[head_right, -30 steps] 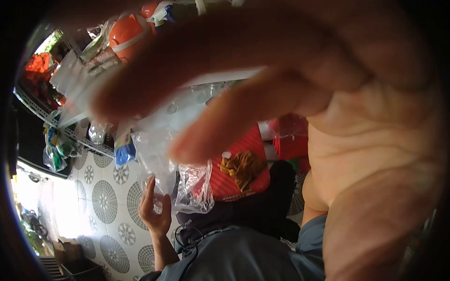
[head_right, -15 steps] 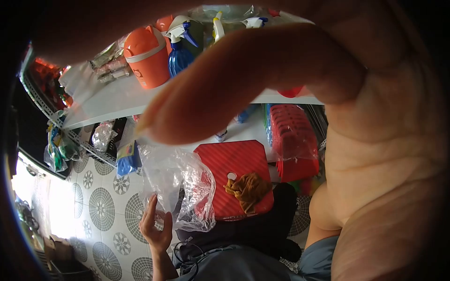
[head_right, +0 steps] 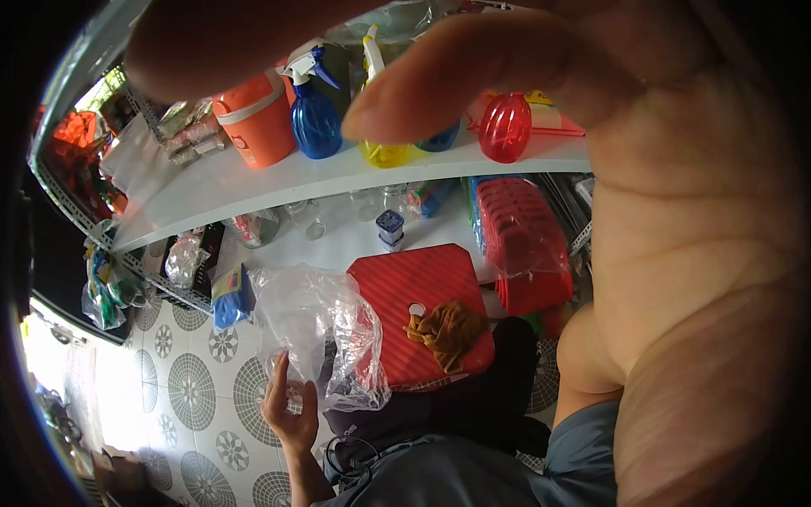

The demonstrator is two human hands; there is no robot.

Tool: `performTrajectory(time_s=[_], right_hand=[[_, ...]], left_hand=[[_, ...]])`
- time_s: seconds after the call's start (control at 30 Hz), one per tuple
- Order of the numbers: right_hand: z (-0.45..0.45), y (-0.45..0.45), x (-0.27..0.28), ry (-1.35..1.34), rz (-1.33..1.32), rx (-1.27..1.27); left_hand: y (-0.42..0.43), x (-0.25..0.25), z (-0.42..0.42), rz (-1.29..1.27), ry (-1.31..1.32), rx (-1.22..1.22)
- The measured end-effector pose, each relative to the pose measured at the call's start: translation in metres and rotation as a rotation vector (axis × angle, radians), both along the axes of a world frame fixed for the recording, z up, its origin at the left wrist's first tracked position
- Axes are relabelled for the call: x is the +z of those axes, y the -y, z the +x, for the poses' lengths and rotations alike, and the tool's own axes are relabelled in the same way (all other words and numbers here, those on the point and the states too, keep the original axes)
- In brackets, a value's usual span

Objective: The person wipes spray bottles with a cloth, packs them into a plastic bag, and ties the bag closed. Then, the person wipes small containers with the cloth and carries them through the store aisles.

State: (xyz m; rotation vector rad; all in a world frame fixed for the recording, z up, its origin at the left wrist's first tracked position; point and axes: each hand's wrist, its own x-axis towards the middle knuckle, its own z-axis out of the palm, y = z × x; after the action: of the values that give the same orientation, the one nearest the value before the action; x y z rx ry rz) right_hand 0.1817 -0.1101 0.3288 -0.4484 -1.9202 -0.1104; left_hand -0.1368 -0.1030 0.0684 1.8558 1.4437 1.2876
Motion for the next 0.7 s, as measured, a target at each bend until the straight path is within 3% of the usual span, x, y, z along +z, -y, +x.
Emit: performTrajectory(time_s=[0.33,0.47,0.57,0.6,0.7], right_hand=[[-0.007,-0.017,0.012,0.055,-0.036,-0.04],[0.032,-0.089,-0.006,-0.327,0.102,-0.248],[0.1,-0.158,-0.062,-0.477,-0.027,-0.964],[0.124,-0.174,-0.081,-0.446,-0.281,-0.878],[0.126,-0.194,-0.121,-0.336,-0.557,-1.271]], left_hand=[[-0.004,-0.002,0.005,0.07,-0.002,-0.023],[-0.003,-0.002,0.003,0.051,0.03,-0.033],[-0.007,-0.005,0.003,0.153,-0.026,-0.004],[-0.008,-0.006,0.002,0.252,-0.096,0.029],[-0.004,-0.001,0.003,0.084,0.055,0.087]])
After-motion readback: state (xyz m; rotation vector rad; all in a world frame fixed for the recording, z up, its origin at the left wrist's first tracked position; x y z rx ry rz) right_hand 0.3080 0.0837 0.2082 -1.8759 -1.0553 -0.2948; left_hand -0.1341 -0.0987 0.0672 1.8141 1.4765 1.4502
